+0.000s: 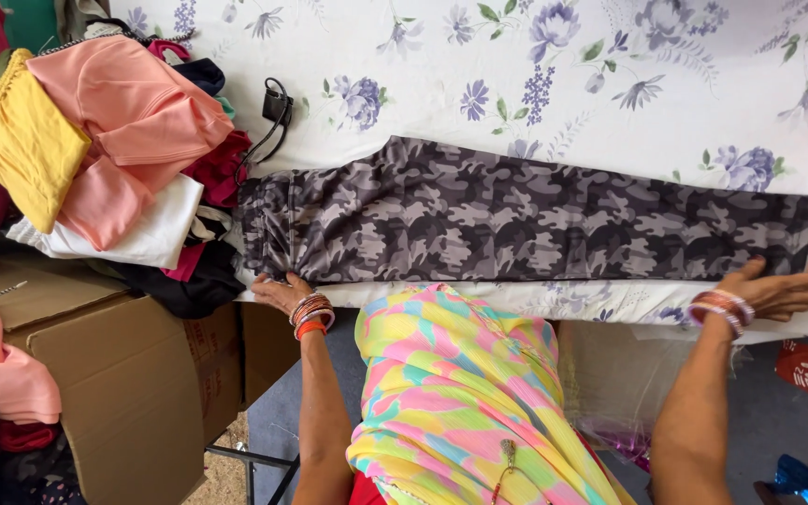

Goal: Folding and packaging camouflage-patterned leggings and other garments.

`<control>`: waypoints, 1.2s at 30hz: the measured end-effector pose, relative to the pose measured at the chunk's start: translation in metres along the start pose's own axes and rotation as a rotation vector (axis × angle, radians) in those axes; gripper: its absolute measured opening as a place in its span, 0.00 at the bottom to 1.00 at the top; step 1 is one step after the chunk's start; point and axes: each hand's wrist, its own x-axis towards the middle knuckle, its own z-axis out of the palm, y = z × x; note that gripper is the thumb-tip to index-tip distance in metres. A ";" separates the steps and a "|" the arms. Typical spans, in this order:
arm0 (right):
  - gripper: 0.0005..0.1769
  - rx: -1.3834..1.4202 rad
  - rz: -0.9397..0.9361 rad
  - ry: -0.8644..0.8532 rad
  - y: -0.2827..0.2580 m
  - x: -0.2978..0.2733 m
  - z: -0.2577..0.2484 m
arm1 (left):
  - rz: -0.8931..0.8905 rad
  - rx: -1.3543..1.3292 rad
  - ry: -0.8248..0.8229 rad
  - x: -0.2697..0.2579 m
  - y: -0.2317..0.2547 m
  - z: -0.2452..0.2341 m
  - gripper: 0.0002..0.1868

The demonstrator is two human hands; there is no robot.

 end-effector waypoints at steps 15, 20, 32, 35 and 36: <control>0.38 -0.041 -0.362 -0.511 -0.091 -0.047 -0.068 | 1.401 0.095 -0.747 -0.073 0.080 -0.001 0.14; 0.37 -0.015 -0.402 -0.509 -0.092 -0.049 -0.071 | 1.490 0.213 -0.833 -0.065 0.056 0.010 0.06; 0.39 -0.033 -0.352 -0.469 -0.113 -0.058 -0.066 | 1.121 0.157 -0.922 -0.059 0.128 0.015 0.20; 0.44 -0.009 -0.435 -0.400 -0.131 -0.076 -0.046 | 1.192 0.024 -0.575 -0.065 0.152 0.045 0.27; 0.44 0.021 -0.579 -0.418 -0.135 -0.084 -0.039 | 1.181 0.150 -0.505 -0.068 0.160 0.057 0.33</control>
